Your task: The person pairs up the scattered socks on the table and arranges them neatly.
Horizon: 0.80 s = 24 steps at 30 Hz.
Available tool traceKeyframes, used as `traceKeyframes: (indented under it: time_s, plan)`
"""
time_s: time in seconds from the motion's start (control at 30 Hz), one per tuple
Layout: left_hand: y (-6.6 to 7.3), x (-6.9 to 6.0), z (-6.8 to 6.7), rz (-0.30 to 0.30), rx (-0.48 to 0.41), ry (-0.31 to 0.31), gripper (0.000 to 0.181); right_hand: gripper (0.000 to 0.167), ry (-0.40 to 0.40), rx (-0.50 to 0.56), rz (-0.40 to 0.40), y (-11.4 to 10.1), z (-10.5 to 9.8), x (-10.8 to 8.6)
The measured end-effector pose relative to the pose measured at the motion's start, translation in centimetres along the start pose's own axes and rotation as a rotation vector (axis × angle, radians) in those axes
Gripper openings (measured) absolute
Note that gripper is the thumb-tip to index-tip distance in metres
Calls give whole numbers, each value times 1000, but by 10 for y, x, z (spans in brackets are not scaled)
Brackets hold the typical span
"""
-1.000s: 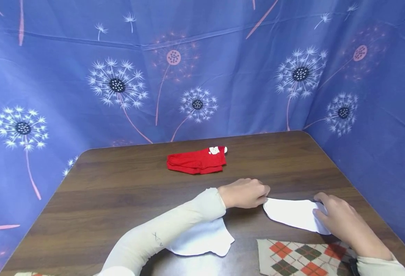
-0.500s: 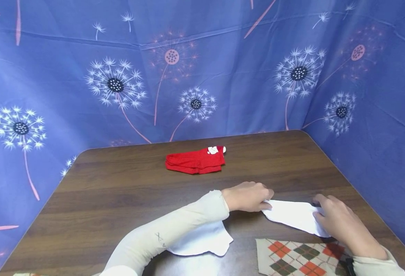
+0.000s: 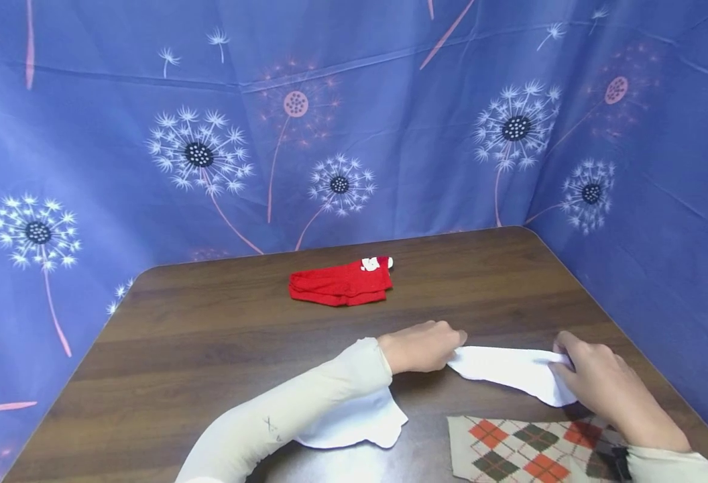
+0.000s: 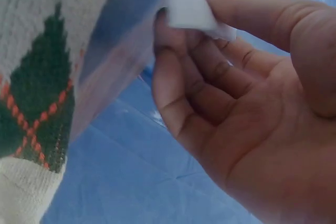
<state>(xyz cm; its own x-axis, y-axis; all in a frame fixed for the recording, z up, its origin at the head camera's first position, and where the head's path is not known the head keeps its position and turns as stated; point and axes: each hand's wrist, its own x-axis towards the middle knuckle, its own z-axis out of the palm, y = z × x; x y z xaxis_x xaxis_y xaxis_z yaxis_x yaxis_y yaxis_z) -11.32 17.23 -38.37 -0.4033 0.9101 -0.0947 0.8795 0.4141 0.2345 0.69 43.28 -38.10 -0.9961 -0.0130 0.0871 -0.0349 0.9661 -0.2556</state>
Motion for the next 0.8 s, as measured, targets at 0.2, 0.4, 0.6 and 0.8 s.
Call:
traceKeyframes:
  time_s: [0.2, 0.4, 0.6, 0.8]
  plan:
    - [-9, -12, -3, -8, -5, 27, 12, 24, 115, -7, -70, -4, 4, 0]
    - [-17, -22, -9, -32, -64, 20, 9, 40, 159, 18, -113, -5, 1, 2]
    - [-21, -27, -15, -42, -68, 25, 6, 24, 207, 24, -132, -7, -5, 4]
    - [-24, -33, -14, -54, -61, 19, 6, 40, 212, 45, -130, -14, -2, 0]
